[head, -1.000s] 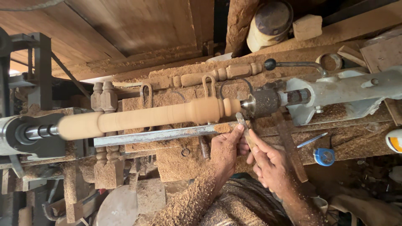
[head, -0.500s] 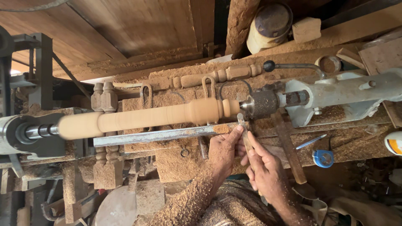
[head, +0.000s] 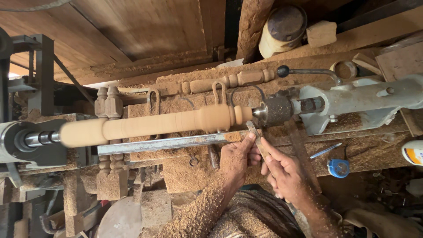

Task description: The person measures a wooden blank mounted on a lathe using a metal ruler and a pen, marking measurement points. The person then uses a chisel to shape the rotating wood into a turned spindle with decorative contours.

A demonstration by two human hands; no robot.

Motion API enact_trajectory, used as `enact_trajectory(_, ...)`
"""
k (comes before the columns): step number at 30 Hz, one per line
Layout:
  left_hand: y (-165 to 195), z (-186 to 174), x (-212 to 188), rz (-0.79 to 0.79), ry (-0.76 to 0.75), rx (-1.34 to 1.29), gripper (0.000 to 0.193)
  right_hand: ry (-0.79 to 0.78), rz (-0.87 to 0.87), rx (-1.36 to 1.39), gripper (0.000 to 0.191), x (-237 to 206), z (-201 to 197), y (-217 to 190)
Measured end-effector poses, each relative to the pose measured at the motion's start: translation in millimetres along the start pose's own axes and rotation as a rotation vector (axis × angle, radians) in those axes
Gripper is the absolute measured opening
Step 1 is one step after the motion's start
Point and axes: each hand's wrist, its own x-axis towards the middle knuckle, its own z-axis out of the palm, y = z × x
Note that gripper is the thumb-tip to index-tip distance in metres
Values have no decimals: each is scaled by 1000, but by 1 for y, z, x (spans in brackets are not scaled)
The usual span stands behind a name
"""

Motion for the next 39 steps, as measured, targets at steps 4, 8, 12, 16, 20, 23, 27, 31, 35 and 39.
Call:
enact_trajectory(4,-2,-3,2,-26,-4,-2,36,-52,-22,-125,51,4,-9,-3)
enact_trajectory(8,11,-1,-6,-9,1,47,38,-100,-58,-170,53,9,-14,-1)
enact_trajectory(12,33,9,-43,57,-116,204,24,-34,-285,-414,52,0,-18,6)
enact_trajectory(16,47,35,-89,1075,-325,870,22,206,-597,-427,60,-33,-34,9)
enact_trajectory(20,59,48,-115,1254,-565,994,13,-72,-13,323,55,-53,-67,9)
enact_trajectory(23,60,40,-123,1238,-718,1021,17,-47,-26,544,61,-50,-69,27)
enact_trajectory(27,47,26,-95,663,-356,749,34,-91,-138,582,44,-33,-53,59)
enact_trajectory(31,31,9,-46,50,-331,488,33,-281,-36,569,38,-17,-26,61)
enact_trajectory(35,11,5,-31,-10,-145,232,27,27,-6,111,38,-17,4,40)
enact_trajectory(39,8,8,-27,22,-31,132,30,82,-61,51,63,-26,15,22)
